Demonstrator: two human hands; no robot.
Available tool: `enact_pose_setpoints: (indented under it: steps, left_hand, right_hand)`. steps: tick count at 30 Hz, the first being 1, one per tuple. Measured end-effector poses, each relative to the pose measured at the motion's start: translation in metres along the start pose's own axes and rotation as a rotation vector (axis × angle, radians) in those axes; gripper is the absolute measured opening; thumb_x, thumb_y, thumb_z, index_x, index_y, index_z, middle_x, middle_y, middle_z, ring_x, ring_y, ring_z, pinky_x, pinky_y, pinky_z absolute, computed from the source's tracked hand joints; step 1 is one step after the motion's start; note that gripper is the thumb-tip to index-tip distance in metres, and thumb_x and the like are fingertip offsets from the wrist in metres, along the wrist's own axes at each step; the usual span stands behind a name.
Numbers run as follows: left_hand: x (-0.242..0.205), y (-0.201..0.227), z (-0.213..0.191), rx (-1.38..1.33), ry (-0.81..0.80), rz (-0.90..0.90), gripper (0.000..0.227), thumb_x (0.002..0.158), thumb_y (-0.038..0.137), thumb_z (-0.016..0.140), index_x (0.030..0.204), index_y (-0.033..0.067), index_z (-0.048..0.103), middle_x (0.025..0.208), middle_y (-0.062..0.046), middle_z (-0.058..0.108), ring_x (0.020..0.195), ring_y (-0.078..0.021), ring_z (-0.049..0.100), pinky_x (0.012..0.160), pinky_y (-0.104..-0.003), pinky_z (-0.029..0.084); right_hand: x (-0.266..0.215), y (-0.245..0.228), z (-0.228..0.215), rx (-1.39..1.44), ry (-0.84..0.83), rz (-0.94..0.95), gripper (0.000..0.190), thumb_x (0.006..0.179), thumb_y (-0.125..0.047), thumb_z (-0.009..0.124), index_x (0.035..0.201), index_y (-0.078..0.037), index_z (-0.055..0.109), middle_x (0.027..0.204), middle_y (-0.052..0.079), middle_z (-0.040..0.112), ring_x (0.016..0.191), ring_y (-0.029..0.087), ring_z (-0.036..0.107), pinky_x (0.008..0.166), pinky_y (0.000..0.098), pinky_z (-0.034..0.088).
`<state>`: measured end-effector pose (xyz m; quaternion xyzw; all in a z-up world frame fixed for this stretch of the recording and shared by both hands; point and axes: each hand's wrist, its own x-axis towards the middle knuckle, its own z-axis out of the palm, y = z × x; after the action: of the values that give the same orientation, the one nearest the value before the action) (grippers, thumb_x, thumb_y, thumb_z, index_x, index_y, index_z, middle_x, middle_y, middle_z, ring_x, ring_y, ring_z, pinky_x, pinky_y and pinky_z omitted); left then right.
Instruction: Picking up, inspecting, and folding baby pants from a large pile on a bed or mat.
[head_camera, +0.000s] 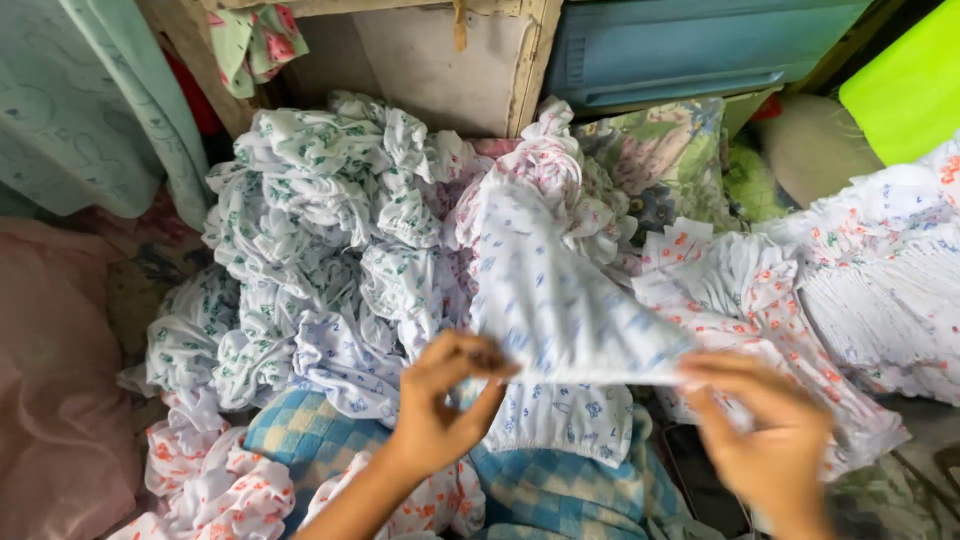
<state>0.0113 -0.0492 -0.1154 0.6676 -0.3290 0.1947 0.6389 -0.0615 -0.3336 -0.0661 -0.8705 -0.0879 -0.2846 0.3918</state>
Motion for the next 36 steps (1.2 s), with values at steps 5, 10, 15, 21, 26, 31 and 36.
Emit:
enact_pose_setpoints:
  steps: [5,10,15,21,26,31,36]
  left_hand:
    - [-0.115,-0.077,0.008,0.091,-0.246,-0.406,0.020,0.076,-0.011,0.066,0.086,0.0064,0.072,0.096,-0.008,0.068,0.090,-0.0236,0.072,0.083,-0.033,0.057]
    - [-0.121,-0.076,0.007,0.117,-0.330,-0.627,0.018,0.075,-0.009,0.067,0.084,0.0047,0.074,0.093,-0.007,0.069,0.084,-0.0218,0.071,0.078,-0.031,0.057]
    - [-0.131,-0.082,0.007,0.195,-0.278,-0.564,0.013,0.080,-0.008,0.066,0.083,0.0043,0.071,0.093,-0.008,0.070,0.085,-0.0232,0.076,0.078,-0.032,0.061]
    - [-0.096,-0.053,-0.008,0.612,-0.554,-0.596,0.051,0.077,-0.003,0.056,0.119,0.0209,0.072,0.120,-0.003,0.070,0.095,-0.0162,0.074,0.047,-0.023,0.065]
    - [-0.073,-0.092,-0.096,0.908,0.023,-0.838,0.057,0.088,0.008,0.071,0.141,0.0029,0.052,0.143,-0.021,0.054,0.127,-0.0344,0.057,0.105,-0.042,0.055]
    - [-0.127,-0.163,-0.171,1.186,0.042,-1.105,0.055,0.083,0.033,0.072,0.130,0.0068,0.063,0.124,-0.019,0.060,0.119,-0.0399,0.053,0.086,-0.053,0.054]
    - [-0.105,-0.120,-0.147,0.697,0.190,-0.645,0.039,0.106,0.028,0.050,0.075,0.0064,0.040,0.069,-0.007,0.045,0.065,-0.0237,0.042,0.063,-0.041,0.033]
  right_hand:
    - [-0.111,0.084,0.066,0.040,-0.112,0.246,0.012,0.082,-0.003,0.073,0.087,-0.008,0.083,0.097,0.003,0.081,0.090,0.013,0.077,0.087,0.0259,0.059]
    - [-0.133,0.085,0.073,0.108,-0.065,0.434,0.016,0.079,0.003,0.074,0.088,-0.006,0.084,0.094,0.005,0.081,0.089,0.014,0.076,0.082,0.0267,0.062]
    - [-0.131,0.079,0.072,0.013,-0.146,0.418,0.014,0.080,-0.003,0.076,0.088,-0.010,0.085,0.096,0.003,0.081,0.092,0.015,0.077,0.088,0.0307,0.061]
    - [-0.156,0.079,0.077,0.013,-0.095,0.588,0.026,0.077,0.001,0.069,0.086,-0.013,0.087,0.099,-0.002,0.084,0.093,0.011,0.073,0.073,0.0285,0.056]
    - [-0.157,0.056,0.071,0.159,-0.010,0.550,0.020,0.081,0.001,0.052,0.061,-0.003,0.052,0.081,0.017,0.070,0.084,0.025,0.067,0.076,0.0355,0.044]
    - [-0.152,0.054,0.069,0.299,-0.037,0.569,0.017,0.081,-0.004,0.035,0.065,-0.006,0.034,0.069,0.023,0.057,0.071,0.026,0.055,0.068,0.0323,0.038]
    - [-0.170,0.118,0.071,0.571,-0.180,0.388,0.015,0.075,-0.007,0.041,0.066,-0.007,0.052,0.078,0.020,0.065,0.074,0.023,0.059,0.070,0.0321,0.043]
